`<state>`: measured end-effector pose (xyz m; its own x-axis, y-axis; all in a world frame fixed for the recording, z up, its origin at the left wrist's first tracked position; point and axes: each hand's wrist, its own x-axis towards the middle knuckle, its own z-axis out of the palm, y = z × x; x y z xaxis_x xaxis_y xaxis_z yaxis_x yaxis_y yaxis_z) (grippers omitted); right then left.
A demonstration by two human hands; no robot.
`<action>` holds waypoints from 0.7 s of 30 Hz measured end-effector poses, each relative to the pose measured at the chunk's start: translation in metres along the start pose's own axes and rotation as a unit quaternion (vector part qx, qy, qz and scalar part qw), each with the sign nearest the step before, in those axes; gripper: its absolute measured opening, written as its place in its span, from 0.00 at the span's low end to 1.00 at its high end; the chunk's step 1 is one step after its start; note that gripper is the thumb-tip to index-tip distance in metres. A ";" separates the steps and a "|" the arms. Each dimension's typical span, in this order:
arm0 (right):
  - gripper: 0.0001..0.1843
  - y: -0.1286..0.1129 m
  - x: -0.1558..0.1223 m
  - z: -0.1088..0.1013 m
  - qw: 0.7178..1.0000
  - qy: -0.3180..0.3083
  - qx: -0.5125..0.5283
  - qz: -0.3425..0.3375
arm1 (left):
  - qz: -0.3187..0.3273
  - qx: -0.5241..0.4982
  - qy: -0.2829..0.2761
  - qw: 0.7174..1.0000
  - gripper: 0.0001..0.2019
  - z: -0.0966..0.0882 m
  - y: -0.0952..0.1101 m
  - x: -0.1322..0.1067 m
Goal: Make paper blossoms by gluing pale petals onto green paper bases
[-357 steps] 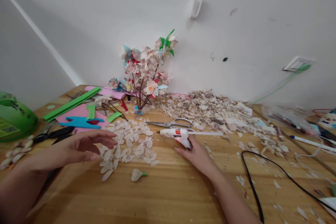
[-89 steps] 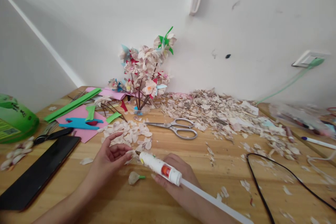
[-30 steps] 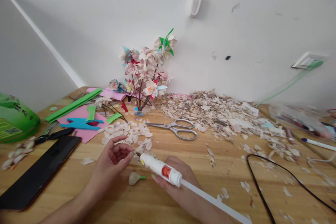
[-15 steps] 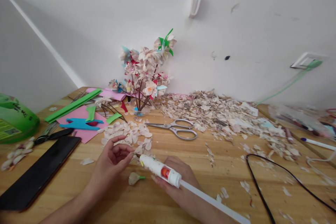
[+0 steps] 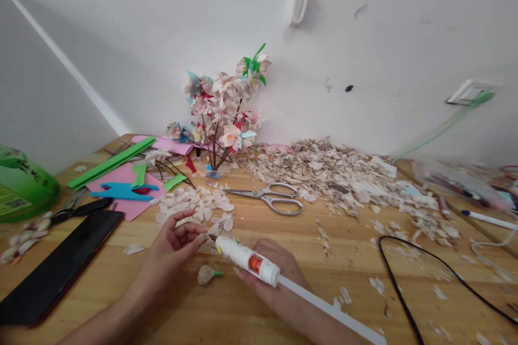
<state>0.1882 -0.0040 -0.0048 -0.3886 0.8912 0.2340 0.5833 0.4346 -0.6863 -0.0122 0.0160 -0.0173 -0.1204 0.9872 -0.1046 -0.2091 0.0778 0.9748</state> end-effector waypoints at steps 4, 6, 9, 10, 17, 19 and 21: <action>0.15 0.001 0.000 0.001 1.000 0.000 -0.015 0.010 | -0.016 -0.012 0.002 1.000 0.27 0.001 0.001 0.000; 0.14 0.002 0.000 0.001 1.000 0.005 -0.022 0.010 | -0.027 -0.019 0.003 0.999 0.28 0.000 0.002 0.000; 0.13 0.006 0.000 0.000 1.000 0.015 -0.023 0.005 | -0.041 -0.030 0.003 0.999 0.28 0.000 0.003 0.000; 0.13 0.010 -0.001 -0.002 0.999 0.021 -0.023 0.009 | -0.043 -0.034 0.003 0.998 0.28 -0.001 0.003 0.000; 0.16 0.055 0.005 -0.025 0.981 0.092 -0.021 0.168 | -0.048 -0.048 0.016 0.998 0.28 -0.008 0.001 0.003; 0.21 0.065 0.007 -0.032 0.973 0.083 -0.001 0.215 | -0.049 -0.052 0.021 0.997 0.29 -0.011 0.001 0.004; 0.23 0.071 0.009 -0.036 0.966 0.071 0.015 0.246 | -0.048 -0.058 0.024 0.997 0.30 -0.014 0.001 0.006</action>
<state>0.2520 0.0396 -0.0268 0.0341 0.9988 -0.0352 0.6506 -0.0489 -0.7578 -0.0265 0.0197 -0.0195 -0.1393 0.9680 -0.2087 -0.3325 0.1528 0.9307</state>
